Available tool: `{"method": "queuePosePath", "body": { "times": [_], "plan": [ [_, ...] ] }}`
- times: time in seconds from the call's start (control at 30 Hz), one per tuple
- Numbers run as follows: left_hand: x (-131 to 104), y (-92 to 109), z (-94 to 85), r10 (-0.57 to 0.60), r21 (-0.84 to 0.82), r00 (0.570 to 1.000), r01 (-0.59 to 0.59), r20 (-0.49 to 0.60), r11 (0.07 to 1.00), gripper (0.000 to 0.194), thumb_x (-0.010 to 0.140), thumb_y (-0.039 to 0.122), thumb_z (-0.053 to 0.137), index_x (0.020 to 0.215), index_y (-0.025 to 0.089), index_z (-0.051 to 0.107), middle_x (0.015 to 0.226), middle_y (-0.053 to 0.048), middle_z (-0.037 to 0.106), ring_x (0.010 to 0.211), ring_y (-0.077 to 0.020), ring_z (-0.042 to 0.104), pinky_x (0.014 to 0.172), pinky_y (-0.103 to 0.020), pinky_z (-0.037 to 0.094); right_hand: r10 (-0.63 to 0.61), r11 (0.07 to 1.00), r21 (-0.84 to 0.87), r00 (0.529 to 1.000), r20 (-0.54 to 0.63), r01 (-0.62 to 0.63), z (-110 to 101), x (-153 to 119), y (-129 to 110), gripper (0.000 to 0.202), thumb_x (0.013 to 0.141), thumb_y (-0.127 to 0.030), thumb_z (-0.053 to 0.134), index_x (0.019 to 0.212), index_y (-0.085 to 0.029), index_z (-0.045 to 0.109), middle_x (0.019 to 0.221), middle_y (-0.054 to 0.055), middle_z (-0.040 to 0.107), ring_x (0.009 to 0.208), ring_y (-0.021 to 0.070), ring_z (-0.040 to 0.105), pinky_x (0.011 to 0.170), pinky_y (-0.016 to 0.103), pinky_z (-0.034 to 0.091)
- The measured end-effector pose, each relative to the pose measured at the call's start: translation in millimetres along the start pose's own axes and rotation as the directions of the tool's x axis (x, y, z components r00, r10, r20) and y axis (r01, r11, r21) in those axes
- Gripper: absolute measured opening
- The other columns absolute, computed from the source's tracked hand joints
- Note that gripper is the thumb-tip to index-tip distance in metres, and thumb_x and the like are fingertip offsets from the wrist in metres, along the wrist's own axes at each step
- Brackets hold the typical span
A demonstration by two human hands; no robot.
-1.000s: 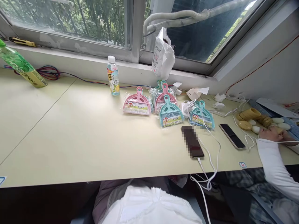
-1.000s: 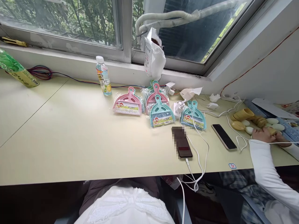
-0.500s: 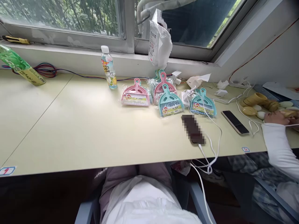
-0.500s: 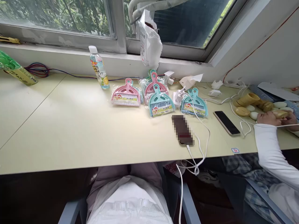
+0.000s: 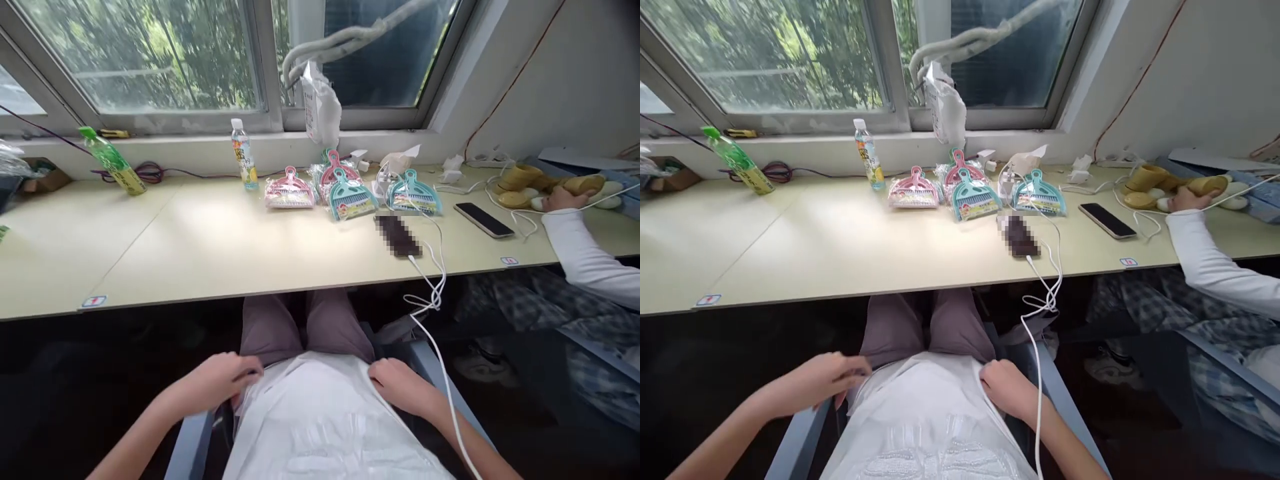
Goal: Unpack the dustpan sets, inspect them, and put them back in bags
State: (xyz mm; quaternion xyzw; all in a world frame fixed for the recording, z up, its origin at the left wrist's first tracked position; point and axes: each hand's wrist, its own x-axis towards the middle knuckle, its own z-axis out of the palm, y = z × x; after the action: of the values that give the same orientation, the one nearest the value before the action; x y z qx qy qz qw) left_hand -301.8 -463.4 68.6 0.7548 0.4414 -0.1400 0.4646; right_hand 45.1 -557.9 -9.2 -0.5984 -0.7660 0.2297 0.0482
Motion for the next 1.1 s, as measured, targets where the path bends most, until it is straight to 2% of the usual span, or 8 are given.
{"method": "queuePosePath", "body": {
  "times": [0.13,0.27,0.4,0.53,0.63,0.7,0.93,1.1],
  "plan": [
    [22.1,25.0,-80.5,0.252,-0.189,0.96,-0.271,-0.119,0.944,0.036,0.095,0.049,0.043,0.108,0.022,0.062,0.071,0.001,0.065,0.057,-0.0118,0.058,0.061,-0.025,0.047,-0.168,0.968,0.16,0.971,-0.171,0.196,-43.2,70.5,-29.5,0.028,0.092,-0.015,0.043,0.094,-0.025,0.069,0.093,0.001,0.071,0.088,0.018,0.066,0.079,0.03,0.05],
    [87.2,41.5,-161.7,0.485,-0.289,0.852,-0.523,-0.198,0.802,0.039,0.089,0.048,0.055,0.107,0.015,0.064,0.069,-0.003,0.064,0.058,-0.0139,0.059,0.057,-0.026,0.048,-0.28,0.94,0.025,0.81,-0.515,0.341,-92.5,164.1,-48.6,0.028,0.094,-0.021,0.042,0.093,-0.034,0.067,0.094,0.0,0.068,0.094,0.0211,0.063,0.082,0.034,0.051],
    [171.3,43.1,-210.1,0.439,-0.36,0.753,-0.633,-0.489,0.685,0.034,0.081,0.039,0.065,0.105,0.016,0.066,0.073,-0.005,0.065,0.06,-0.0139,0.061,0.061,-0.028,0.05,-0.046,0.994,-0.097,0.647,-0.761,-0.044,-134.6,261.5,-25.7,0.037,0.09,-0.028,0.05,0.127,-0.024,0.056,0.135,0.013,0.052,0.126,0.0283,0.047,0.099,0.042,0.042],
    [230.1,24.2,-229.6,0.031,-0.413,0.562,-0.643,-0.827,0.645,0.027,0.072,0.025,0.065,0.097,0.016,0.064,0.065,-0.002,0.063,0.055,-0.0122,0.059,0.058,-0.026,0.049,0.146,0.925,-0.107,0.6,-0.786,-0.365,-159.8,333.9,17.0,0.068,0.085,-0.031,0.056,0.146,-0.015,0.033,0.156,0.021,0.023,0.139,0.0334,0.026,0.106,0.048,0.03],
    [243.5,3.1,-238.5,-0.079,-0.377,0.437,-0.655,-0.896,0.655,0.021,0.074,0.024,0.057,0.092,0.015,0.062,0.062,-0.001,0.06,0.05,-0.0101,0.055,0.057,-0.026,0.047,0.234,0.885,-0.058,0.549,-0.803,-0.462,-162.8,357.3,36.3,0.059,0.087,-0.026,0.051,0.142,-0.011,0.039,0.147,0.026,0.035,0.132,0.0343,0.034,0.105,0.049,0.028],
    [243.5,-8.2,-242.6,-0.113,-0.354,0.38,-0.659,-0.918,0.664,0.02,0.074,0.025,0.055,0.089,0.015,0.061,0.063,-0.001,0.06,0.049,-0.0101,0.055,0.058,-0.026,0.047,0.227,0.877,-0.093,0.578,-0.784,-0.471,-160.0,362.6,40.3,0.047,0.087,-0.02,0.05,0.132,-0.009,0.05,0.133,0.027,0.05,0.122,0.034,0.046,0.101,0.048,0.03],
    [243.7,-14.1,-244.3,-0.153,-0.33,0.319,-0.625,-0.935,0.708,0.017,0.075,0.023,0.051,0.086,0.016,0.061,0.061,0.0,0.06,0.046,-0.0105,0.054,0.056,-0.026,0.045,0.292,0.882,-0.097,0.698,-0.654,-0.46,-155.6,367.1,36.7,0.036,0.084,0.001,0.038,0.105,-0.006,0.066,0.091,0.025,0.069,0.089,0.0306,0.066,0.074,0.04,0.042],
    [240.7,-4.0,-242.2,-0.105,-0.28,0.308,-0.605,-0.946,0.745,0.02,0.079,0.027,0.051,0.091,0.016,0.062,0.065,-0.001,0.062,0.048,-0.0102,0.054,0.058,-0.026,0.047,0.236,0.919,-0.083,0.706,-0.668,-0.386,-155.3,362.4,36.2,0.03,0.086,-0.003,0.04,0.097,-0.008,0.068,0.093,0.025,0.07,0.092,0.0319,0.067,0.072,0.037,0.042]
  ]
}}
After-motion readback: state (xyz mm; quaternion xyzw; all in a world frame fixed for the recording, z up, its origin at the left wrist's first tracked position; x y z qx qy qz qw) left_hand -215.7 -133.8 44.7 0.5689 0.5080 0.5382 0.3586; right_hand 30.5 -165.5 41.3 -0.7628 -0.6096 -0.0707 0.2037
